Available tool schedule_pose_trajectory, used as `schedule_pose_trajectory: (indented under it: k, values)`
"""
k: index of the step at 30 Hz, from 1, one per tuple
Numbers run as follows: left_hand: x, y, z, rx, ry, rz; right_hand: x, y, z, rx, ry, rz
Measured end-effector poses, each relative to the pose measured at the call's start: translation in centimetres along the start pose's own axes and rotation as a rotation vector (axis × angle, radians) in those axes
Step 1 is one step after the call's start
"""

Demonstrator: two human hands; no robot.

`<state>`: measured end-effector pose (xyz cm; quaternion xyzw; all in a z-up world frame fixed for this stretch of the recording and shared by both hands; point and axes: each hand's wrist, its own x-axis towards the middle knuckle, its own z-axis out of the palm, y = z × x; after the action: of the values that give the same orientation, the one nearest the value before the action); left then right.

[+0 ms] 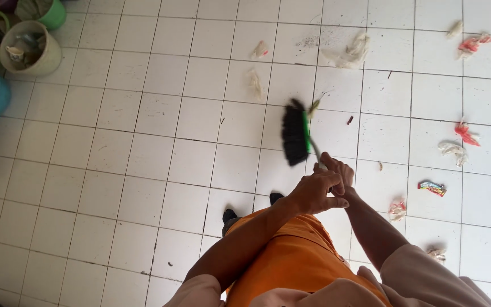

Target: Sweeping plastic and paper debris on a tiled floor into a pile.

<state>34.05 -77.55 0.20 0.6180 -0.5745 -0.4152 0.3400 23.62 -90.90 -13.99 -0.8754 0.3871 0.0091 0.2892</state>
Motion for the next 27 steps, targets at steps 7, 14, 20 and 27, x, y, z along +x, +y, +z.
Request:
schedule_pose_trajectory:
  k: [7,14,20,27]
  values:
    - [1.9,-4.7,-2.8,-0.131,0.247,0.036,4.6,0.1,-3.6,-0.385,0.006,0.1]
    - [-0.2,2.7,-11.6,-0.722,0.53,0.261,2.2,-13.5,-13.0,-0.408,0.019,-0.004]
    - [-4.5,6.5,-16.1,-0.883,0.506,0.547,1.5,-21.4,-11.8,-0.02,0.003,-0.372]
    - [-10.7,4.3,-21.0,-0.399,0.652,0.321,2.4,-34.4,-7.9,0.586,-0.408,-0.615]
